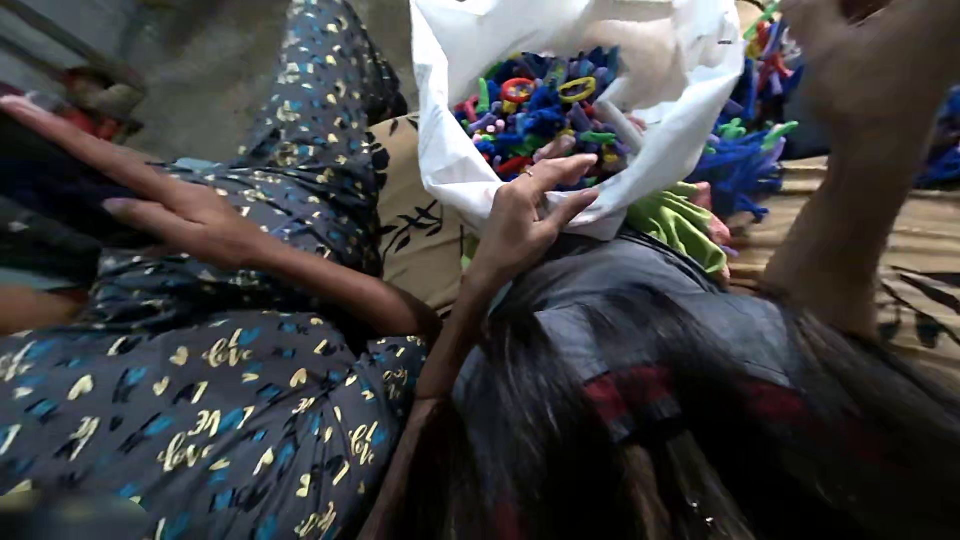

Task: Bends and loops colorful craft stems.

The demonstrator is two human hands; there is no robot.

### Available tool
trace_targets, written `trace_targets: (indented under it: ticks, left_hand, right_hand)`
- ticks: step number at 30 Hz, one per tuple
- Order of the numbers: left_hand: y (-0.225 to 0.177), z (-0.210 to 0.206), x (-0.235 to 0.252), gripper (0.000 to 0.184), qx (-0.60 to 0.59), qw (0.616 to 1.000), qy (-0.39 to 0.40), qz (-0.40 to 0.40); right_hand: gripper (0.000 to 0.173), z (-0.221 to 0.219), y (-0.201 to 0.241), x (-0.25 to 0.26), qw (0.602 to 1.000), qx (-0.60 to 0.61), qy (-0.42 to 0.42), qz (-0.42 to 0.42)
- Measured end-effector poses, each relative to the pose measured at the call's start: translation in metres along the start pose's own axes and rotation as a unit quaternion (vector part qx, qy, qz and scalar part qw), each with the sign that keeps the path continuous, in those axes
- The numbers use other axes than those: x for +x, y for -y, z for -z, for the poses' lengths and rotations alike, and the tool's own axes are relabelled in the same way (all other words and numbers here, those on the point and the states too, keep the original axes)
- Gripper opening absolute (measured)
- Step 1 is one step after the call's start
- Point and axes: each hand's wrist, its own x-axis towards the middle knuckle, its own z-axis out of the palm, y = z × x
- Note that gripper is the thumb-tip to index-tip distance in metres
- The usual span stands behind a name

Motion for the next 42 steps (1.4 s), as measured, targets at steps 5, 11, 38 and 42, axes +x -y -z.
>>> trace_targets:
  ticks: [5,11,38,42]
  left_hand:
    - [-0.018,-0.004,0.0,0.034,-0.193,0.968,-0.15,0.061]
    - [-0.018,-0.004,-0.003,0.015,-0.232,0.945,-0.226,0.035]
    - [-0.02,0.012,0.001,0.022,-0.396,0.886,-0.188,0.152]
    - [-0.02,0.01,0.001,0.021,-0.385,0.892,-0.184,0.147]
  right_hand:
    - [0.026,-0.047,0.073,-0.053,0.915,0.23,0.142,0.298]
    - [0.024,-0.066,0.072,-0.057,0.892,0.278,0.188,0.303]
    - [0.016,-0.064,0.078,-0.06,0.838,0.3,0.079,0.449]
    - [0.016,-0.069,0.075,-0.062,0.849,0.332,0.075,0.403]
